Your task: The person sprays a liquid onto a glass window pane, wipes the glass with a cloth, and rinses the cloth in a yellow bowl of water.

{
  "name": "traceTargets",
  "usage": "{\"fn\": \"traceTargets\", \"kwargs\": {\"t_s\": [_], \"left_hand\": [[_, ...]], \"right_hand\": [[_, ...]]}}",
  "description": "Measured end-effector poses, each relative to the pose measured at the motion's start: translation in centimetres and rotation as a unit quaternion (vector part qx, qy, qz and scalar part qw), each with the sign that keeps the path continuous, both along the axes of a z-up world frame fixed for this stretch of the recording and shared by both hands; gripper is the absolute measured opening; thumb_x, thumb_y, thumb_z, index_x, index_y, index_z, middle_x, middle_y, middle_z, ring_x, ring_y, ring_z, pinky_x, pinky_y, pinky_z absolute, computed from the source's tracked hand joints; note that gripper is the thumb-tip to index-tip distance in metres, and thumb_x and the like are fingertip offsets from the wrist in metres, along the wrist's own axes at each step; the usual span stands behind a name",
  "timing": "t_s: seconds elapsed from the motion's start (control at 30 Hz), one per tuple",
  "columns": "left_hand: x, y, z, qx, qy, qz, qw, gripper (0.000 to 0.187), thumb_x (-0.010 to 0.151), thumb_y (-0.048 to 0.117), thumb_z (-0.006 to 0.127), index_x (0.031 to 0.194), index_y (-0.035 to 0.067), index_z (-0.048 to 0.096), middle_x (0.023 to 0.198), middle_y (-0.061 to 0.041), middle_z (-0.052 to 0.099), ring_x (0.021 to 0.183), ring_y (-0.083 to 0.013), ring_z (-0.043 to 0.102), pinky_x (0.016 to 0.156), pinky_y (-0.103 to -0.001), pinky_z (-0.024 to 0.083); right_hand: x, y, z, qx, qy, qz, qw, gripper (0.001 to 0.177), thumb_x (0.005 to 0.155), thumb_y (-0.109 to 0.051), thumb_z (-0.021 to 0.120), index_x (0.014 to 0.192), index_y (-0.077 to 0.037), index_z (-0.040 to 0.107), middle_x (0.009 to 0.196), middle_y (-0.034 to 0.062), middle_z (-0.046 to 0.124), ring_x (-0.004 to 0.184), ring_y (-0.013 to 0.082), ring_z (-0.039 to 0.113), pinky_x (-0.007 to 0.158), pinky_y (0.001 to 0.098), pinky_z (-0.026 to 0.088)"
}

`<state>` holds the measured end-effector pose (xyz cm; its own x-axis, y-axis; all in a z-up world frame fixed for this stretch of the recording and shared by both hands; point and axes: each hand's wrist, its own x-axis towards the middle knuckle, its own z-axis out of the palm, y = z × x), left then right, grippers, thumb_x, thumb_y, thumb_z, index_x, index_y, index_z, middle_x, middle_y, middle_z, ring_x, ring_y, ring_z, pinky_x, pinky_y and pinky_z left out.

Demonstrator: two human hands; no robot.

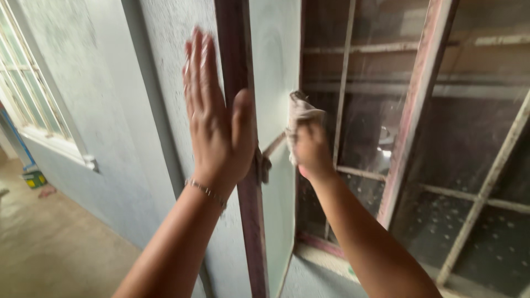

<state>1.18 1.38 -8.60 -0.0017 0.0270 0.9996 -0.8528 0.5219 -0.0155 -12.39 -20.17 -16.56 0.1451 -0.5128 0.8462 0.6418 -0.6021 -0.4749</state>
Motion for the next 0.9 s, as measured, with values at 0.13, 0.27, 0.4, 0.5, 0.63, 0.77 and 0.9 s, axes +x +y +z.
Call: {"fn": "traceTargets", "kwargs": {"t_s": [0.13,0.27,0.4,0.5,0.63,0.77,0.9], "left_hand": [[-0.4,1.0,-6.0,0.039,0.056,-0.037,0.997,0.065,0.119,0.048,0.032,0.164,0.003,0.023,0.173,-0.018,0.024,0.165,-0.0331,0.018,0.138,-0.047,0.015],[-0.8,2.8,-10.6,0.080,0.084,-0.066,0.991,0.060,0.118,0.045,0.035,0.161,0.004,0.031,0.171,-0.017,0.029,0.164,-0.0340,0.021,0.138,-0.047,0.018],[-0.6,5.3,-14.6,0.111,0.111,-0.126,0.980,0.050,0.120,0.042,0.040,0.155,0.007,0.042,0.165,-0.017,0.037,0.158,-0.0309,0.036,0.133,-0.043,0.033],[0.8,7.3,-17.0,0.149,0.111,-0.202,0.962,0.044,0.116,0.035,0.048,0.149,0.007,0.047,0.156,-0.017,0.047,0.142,-0.0253,0.050,0.116,-0.036,0.044],[6.4,10.9,-21.0,0.276,0.133,-0.343,0.888,0.047,0.104,0.021,0.064,0.145,0.001,0.050,0.130,-0.013,0.065,0.111,-0.0187,0.063,0.098,-0.032,0.051],[14.2,11.3,-25.4,0.448,0.238,-0.209,0.836,0.022,0.097,0.019,0.072,0.115,0.006,0.072,0.087,-0.007,0.074,0.068,-0.0134,0.064,0.063,-0.028,0.053],[21.7,10.5,-31.3,0.512,0.293,-0.106,0.801,0.020,0.094,0.022,0.072,0.106,0.006,0.071,0.083,-0.008,0.075,0.067,-0.0156,0.068,0.064,-0.030,0.054]], "right_hand": [[-5.6,6.5,-2.2,0.092,0.009,0.250,0.964,0.046,0.107,-0.023,0.047,0.145,0.002,0.053,0.132,0.0155,0.064,0.117,0.0280,0.065,0.096,0.0426,0.056],[-7.7,13.3,-3.2,0.215,-0.038,0.363,0.906,0.052,0.109,-0.037,0.047,0.146,-0.002,0.052,0.138,0.0191,0.061,0.124,0.0318,0.063,0.107,0.0465,0.054],[-7.2,18.4,-6.3,0.128,0.046,0.465,0.875,0.063,0.112,-0.047,0.050,0.153,0.001,0.054,0.140,0.0237,0.064,0.124,0.0359,0.065,0.108,0.0481,0.054],[-5.3,20.7,-10.2,0.227,0.027,0.324,0.918,0.066,0.099,-0.050,0.056,0.144,-0.002,0.053,0.143,0.0199,0.062,0.129,0.0347,0.063,0.109,0.0503,0.051],[-0.2,24.2,-16.2,0.348,0.058,0.308,0.883,0.056,0.108,-0.038,0.055,0.144,0.004,0.053,0.143,0.0232,0.060,0.130,0.0356,0.060,0.111,0.0503,0.050],[8.3,25.6,-21.4,0.401,0.102,0.255,0.874,0.046,0.107,-0.027,0.049,0.139,0.005,0.056,0.140,0.0208,0.061,0.129,0.0327,0.058,0.112,0.0465,0.046],[17.0,24.9,-28.8,0.492,0.154,0.101,0.851,0.041,0.103,-0.021,0.046,0.135,0.000,0.060,0.137,0.0127,0.064,0.128,0.0248,0.060,0.113,0.0430,0.044]]}}
